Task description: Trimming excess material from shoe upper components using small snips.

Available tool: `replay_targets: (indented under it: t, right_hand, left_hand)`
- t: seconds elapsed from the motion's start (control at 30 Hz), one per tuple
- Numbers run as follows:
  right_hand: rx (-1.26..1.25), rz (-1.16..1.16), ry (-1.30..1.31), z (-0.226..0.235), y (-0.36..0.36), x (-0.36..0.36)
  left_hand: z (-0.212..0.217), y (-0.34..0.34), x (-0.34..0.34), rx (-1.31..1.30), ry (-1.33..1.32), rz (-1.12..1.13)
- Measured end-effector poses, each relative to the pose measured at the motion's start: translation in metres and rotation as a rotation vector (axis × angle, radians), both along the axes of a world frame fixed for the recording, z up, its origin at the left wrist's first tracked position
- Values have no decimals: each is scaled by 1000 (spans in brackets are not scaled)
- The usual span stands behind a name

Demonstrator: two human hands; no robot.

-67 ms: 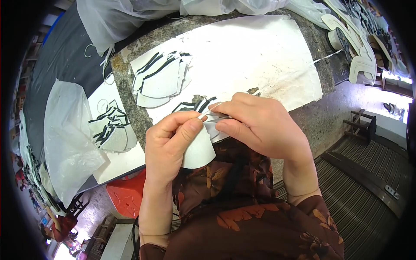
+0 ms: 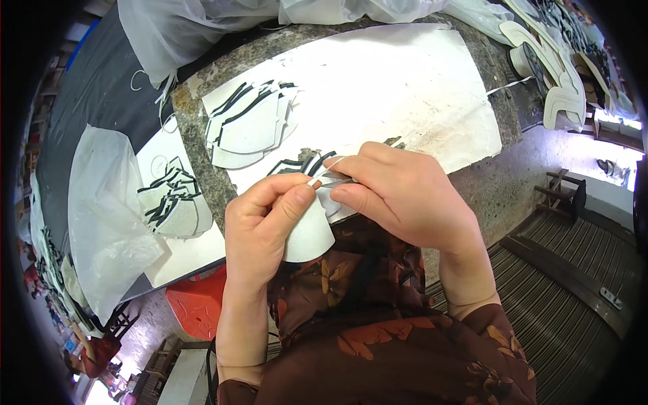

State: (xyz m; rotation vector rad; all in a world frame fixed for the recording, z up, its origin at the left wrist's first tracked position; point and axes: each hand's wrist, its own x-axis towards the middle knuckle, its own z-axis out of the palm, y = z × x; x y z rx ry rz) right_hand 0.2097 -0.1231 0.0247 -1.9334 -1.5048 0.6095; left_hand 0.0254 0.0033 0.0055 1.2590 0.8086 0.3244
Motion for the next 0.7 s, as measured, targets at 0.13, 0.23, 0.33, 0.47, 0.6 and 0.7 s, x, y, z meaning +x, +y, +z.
replay_targets:
  t: [0.13, 0.23, 0.33, 0.47, 0.6, 0.7]
  right_hand:
    - [45, -20, 14, -3, 4, -1]
    - [31, -26, 126, -6, 7, 0]
    - [30, 3, 222, -9, 9, 2]
    - [2, 35, 312, -10, 10, 2]
    - [43, -11, 445, -17, 11, -1]
    - [32, -38, 512, -17, 12, -2]
  left_hand:
    - [2, 0, 1, -22, -23, -1]
    - [1, -2, 2, -25, -33, -11]
    - [-2, -4, 3, -11, -78, -5]
    - [-4, -5, 4, 13, -63, -2]
    - [-4, -5, 5, 41, -63, 9]
    - [-3, -6, 6, 54, -71, 13]
